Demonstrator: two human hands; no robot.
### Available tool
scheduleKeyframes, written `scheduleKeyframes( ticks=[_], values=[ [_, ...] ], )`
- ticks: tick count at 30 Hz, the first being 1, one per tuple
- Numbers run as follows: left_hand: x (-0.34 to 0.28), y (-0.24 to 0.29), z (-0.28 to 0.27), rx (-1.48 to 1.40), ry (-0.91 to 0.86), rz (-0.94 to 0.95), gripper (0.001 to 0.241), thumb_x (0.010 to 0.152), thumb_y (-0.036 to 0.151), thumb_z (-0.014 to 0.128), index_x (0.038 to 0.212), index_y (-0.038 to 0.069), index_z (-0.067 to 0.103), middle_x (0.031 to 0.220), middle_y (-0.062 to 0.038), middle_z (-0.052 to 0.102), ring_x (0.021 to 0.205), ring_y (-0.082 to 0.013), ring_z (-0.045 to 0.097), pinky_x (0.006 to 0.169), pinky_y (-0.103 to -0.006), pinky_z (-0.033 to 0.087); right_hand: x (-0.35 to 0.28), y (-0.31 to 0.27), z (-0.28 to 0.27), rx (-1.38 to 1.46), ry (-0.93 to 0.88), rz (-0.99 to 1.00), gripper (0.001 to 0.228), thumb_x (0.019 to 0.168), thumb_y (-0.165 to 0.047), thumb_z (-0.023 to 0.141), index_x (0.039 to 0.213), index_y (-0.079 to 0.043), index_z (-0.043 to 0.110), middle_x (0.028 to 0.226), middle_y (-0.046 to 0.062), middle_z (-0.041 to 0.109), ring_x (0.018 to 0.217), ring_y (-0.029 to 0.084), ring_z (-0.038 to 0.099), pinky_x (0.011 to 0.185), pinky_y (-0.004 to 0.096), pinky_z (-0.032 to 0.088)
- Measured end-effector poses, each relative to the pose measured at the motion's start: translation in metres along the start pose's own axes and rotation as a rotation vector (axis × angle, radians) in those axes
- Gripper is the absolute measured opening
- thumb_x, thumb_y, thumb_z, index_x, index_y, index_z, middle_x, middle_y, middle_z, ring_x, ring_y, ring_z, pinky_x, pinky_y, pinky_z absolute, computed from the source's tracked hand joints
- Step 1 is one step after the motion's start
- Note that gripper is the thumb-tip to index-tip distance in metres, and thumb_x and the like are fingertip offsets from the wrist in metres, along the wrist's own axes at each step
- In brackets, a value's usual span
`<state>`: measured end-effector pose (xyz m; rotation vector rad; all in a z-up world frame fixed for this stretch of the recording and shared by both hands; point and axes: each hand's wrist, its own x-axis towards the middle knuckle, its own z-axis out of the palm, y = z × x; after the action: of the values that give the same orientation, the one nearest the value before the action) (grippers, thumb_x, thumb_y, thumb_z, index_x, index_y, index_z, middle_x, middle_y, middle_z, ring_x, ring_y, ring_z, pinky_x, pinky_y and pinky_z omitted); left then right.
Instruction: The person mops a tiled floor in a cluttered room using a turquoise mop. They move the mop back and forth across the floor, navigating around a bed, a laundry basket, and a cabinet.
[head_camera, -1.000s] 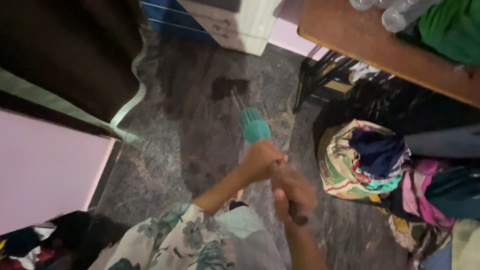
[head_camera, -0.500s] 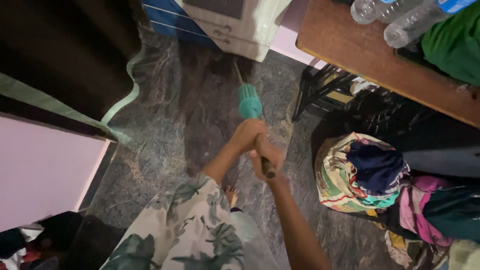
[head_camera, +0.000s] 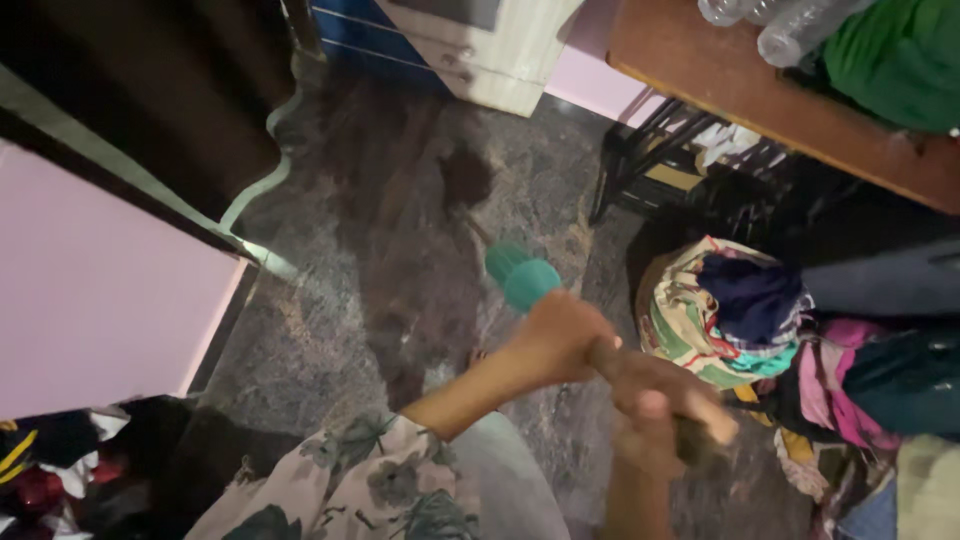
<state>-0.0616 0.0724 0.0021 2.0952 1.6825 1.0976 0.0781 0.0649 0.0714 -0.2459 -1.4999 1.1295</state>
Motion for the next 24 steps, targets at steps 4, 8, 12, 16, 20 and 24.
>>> scheduleKeyframes(
  ticks=[4, 8, 12, 16, 20, 24],
  values=[
    [-0.041, 0.043, -0.007, -0.145, -0.062, -0.090, 0.023, 0.078, 0.033, 0.071, 0.062, 0.017, 0.068, 0.067, -0.011, 0.068, 0.069, -0.0365, 0.068, 0.067, -0.0503, 0.049, -0.026, -0.045, 0.019, 0.137, 0.073, -0.039, 0.025, 0.099, -0.009, 0.061, 0.081, -0.006, 0.044, 0.057, 0.004, 0.044, 0.045, 0.013, 0.043, 0.046, 0.031, 0.038],
    [-0.072, 0.049, -0.001, -0.146, -0.066, -0.054, 0.020, 0.075, 0.034, 0.071, 0.063, 0.019, 0.069, 0.065, -0.011, 0.067, 0.067, -0.0357, 0.067, 0.067, -0.0503, 0.047, -0.052, -0.053, 0.029, 0.170, 0.030, -0.065, 0.023, 0.096, -0.007, 0.061, 0.076, -0.005, 0.048, 0.055, 0.003, 0.044, 0.045, 0.015, 0.042, 0.047, 0.034, 0.038],
    [-0.090, 0.048, 0.008, -0.140, -0.049, -0.006, 0.016, 0.071, 0.034, 0.073, 0.064, 0.020, 0.070, 0.064, -0.010, 0.067, 0.065, -0.0355, 0.067, 0.065, -0.0504, 0.046, -0.073, -0.053, 0.028, 0.101, 0.050, -0.155, 0.020, 0.094, -0.009, 0.062, 0.078, -0.005, 0.051, 0.055, 0.003, 0.045, 0.041, 0.016, 0.043, 0.046, 0.036, 0.040],
    [-0.090, 0.044, 0.013, -0.155, -0.031, -0.039, 0.019, 0.076, 0.033, 0.071, 0.065, 0.018, 0.069, 0.066, -0.011, 0.068, 0.067, -0.0370, 0.067, 0.064, -0.0512, 0.049, -0.074, -0.040, 0.026, 0.167, 0.090, -0.158, 0.020, 0.092, -0.010, 0.063, 0.079, -0.005, 0.049, 0.056, 0.004, 0.046, 0.046, 0.017, 0.044, 0.051, 0.037, 0.041],
    [-0.082, 0.026, 0.017, -0.181, 0.035, -0.106, 0.025, 0.078, 0.036, 0.071, 0.065, 0.015, 0.070, 0.069, -0.014, 0.068, 0.069, -0.0399, 0.067, 0.063, -0.0526, 0.051, -0.068, -0.022, 0.030, 0.172, 0.109, -0.113, 0.024, 0.095, -0.007, 0.062, 0.075, -0.008, 0.048, 0.054, 0.000, 0.043, 0.045, 0.013, 0.043, 0.047, 0.031, 0.039],
    [-0.072, -0.005, 0.016, -0.160, 0.075, -0.187, 0.023, 0.082, 0.035, 0.068, 0.069, 0.016, 0.073, 0.073, -0.015, 0.069, 0.074, -0.0401, 0.068, 0.069, -0.0517, 0.053, -0.055, 0.007, 0.043, 0.103, 0.068, -0.133, 0.026, 0.098, -0.010, 0.061, 0.076, -0.009, 0.047, 0.058, 0.002, 0.043, 0.046, 0.015, 0.044, 0.051, 0.034, 0.040]
  ],
)
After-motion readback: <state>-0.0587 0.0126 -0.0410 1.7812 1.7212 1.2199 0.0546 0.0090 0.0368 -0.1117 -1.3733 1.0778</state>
